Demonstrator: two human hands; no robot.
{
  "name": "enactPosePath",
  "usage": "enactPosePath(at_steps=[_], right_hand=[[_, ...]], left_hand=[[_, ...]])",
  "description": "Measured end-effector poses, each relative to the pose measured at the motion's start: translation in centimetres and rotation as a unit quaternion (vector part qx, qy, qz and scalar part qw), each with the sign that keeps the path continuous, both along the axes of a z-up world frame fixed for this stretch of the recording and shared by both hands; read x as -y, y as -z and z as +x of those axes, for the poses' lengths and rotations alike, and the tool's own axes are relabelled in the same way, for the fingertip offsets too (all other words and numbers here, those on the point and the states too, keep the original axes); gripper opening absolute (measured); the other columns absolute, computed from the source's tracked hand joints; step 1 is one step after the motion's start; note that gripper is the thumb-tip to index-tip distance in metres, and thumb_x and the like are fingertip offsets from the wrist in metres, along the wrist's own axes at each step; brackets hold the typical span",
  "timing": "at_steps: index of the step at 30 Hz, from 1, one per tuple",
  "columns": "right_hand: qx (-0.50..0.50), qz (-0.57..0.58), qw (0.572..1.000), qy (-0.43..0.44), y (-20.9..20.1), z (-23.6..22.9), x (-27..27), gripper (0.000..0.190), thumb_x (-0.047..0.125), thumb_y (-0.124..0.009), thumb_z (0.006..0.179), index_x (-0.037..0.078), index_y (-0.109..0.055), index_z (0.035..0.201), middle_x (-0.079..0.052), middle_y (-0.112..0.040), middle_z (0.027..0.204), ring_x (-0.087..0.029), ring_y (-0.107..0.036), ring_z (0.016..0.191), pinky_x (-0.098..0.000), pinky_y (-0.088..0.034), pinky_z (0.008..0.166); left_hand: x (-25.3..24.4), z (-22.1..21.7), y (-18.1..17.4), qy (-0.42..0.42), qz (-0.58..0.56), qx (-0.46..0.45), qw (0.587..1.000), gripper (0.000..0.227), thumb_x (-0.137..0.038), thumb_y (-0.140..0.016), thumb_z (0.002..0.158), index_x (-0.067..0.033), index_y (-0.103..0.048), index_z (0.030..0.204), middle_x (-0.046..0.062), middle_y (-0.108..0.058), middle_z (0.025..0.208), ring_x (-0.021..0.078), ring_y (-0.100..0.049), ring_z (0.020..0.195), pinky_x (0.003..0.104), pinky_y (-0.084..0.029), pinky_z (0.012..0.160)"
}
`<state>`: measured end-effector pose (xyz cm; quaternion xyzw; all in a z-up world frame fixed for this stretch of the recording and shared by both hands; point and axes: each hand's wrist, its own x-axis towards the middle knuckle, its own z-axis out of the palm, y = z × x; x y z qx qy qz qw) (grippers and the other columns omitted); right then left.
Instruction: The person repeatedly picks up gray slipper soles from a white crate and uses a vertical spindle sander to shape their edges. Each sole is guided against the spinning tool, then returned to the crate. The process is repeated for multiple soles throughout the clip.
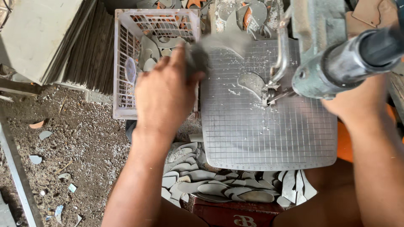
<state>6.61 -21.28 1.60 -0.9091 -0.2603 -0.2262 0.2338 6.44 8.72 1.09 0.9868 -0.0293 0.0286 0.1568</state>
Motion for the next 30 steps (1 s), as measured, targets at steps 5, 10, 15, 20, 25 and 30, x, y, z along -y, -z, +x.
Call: enactPosePath(at_steps=[5,10,15,20,25,30], right_hand=[[-0.043,-0.002,0.998,0.047,1.4,-2.1,2.2,0.021,0.008,-0.067,0.095,0.004,-0.068,0.116,-0.014,-0.073,0.114,-0.029,-0.072,0.104,-0.0436,-0.058,0.095],[-0.200,-0.018,0.966,0.164,10.3,-6.6,6.2,0.025,0.013,-0.066,0.095,0.005,-0.067,0.119,-0.014,-0.073,0.116,-0.029,-0.072,0.105,-0.0437,-0.059,0.096],[-0.431,-0.112,0.861,0.247,24.7,-10.2,9.3,0.030,0.017,-0.066,0.096,0.006,-0.066,0.123,-0.015,-0.073,0.118,-0.028,-0.072,0.106,-0.0438,-0.060,0.097],[-0.603,-0.170,0.763,0.158,37.7,-17.0,2.6,0.034,0.022,-0.065,0.097,0.007,-0.065,0.127,-0.015,-0.073,0.120,-0.027,-0.073,0.107,-0.0438,-0.060,0.098],[-0.721,0.020,0.690,0.060,40.8,-23.4,-7.2,0.037,0.019,-0.067,0.093,0.008,-0.063,0.129,-0.013,-0.069,0.127,-0.027,-0.070,0.113,-0.0447,-0.055,0.102],[-0.675,-0.164,0.719,0.006,39.2,-25.9,-12.4,0.041,0.025,-0.079,0.088,0.011,-0.067,0.124,-0.015,-0.066,0.129,-0.031,-0.063,0.119,-0.0456,-0.052,0.104]], left_hand=[[-5.5,-0.7,-0.7,-0.089,0.048,0.032,0.994,0.072,-0.042,-0.077,0.099,0.0071,-0.050,0.144,0.022,-0.073,0.086,0.0283,-0.072,0.059,0.038,-0.054,0.043],[-8.3,-3.3,-1.6,0.045,0.031,0.235,0.970,0.036,-0.030,-0.082,0.103,0.0039,-0.073,0.111,0.018,-0.073,0.078,0.0284,-0.073,0.066,0.035,-0.055,0.054],[-8.8,-4.9,-3.0,-0.053,-0.079,0.064,0.993,0.023,-0.022,-0.075,0.103,-0.0005,-0.075,0.097,0.015,-0.071,0.070,0.0245,-0.069,0.052,0.036,-0.048,0.046],[-9.9,-6.0,-3.1,0.029,-0.086,0.170,0.981,0.010,-0.004,-0.071,0.103,0.0022,-0.074,0.095,0.013,-0.075,0.079,0.0211,-0.073,0.061,0.033,-0.053,0.051],[-10.2,-6.4,-3.0,0.052,-0.096,0.175,0.978,0.007,-0.002,-0.069,0.100,0.0014,-0.074,0.098,0.014,-0.074,0.081,0.0250,-0.074,0.065,0.036,-0.055,0.056],[-10.1,-7.5,-3.2,0.050,-0.097,0.177,0.978,0.010,-0.009,-0.074,0.100,0.0012,-0.074,0.098,0.017,-0.073,0.078,0.0340,-0.072,0.066,0.042,-0.055,0.059]])
